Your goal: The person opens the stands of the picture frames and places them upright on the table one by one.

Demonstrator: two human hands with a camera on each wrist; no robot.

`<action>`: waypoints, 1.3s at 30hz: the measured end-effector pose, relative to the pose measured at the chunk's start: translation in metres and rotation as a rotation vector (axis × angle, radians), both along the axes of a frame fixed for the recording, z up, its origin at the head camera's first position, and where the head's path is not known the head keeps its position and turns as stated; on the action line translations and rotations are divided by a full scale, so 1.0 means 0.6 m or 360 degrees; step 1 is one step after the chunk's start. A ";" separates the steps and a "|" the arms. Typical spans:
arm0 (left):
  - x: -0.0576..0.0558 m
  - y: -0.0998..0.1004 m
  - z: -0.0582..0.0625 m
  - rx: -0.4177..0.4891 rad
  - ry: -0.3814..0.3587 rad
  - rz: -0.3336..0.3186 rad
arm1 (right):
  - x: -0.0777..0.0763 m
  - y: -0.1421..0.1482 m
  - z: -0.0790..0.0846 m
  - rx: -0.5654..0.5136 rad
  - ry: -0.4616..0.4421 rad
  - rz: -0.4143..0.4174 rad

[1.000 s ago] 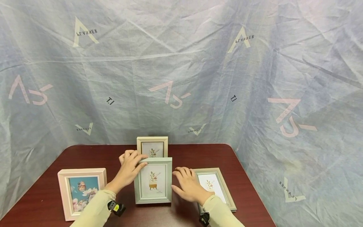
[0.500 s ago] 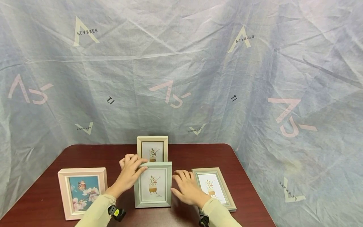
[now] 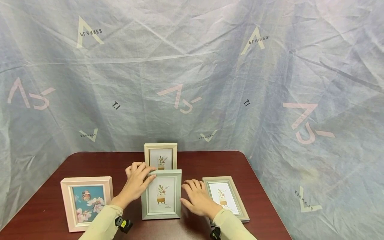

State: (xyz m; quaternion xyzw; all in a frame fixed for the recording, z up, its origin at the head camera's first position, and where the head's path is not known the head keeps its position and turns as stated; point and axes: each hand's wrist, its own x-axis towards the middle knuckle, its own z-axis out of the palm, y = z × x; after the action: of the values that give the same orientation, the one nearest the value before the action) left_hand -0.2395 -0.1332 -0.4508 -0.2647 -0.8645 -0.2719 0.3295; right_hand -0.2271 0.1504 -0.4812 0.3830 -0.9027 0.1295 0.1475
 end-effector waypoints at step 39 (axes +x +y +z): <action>0.010 -0.007 0.031 -0.0034 0.0063 0.0008 | -0.067 0.113 0.022 0.0198 -0.0034 -0.0126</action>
State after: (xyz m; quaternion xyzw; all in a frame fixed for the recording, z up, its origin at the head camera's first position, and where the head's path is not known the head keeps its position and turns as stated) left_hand -0.2335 -0.1376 -0.4324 -0.2715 -0.8614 -0.2564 0.3444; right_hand -0.2674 0.2183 -0.4683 0.3539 -0.9250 0.0713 0.1187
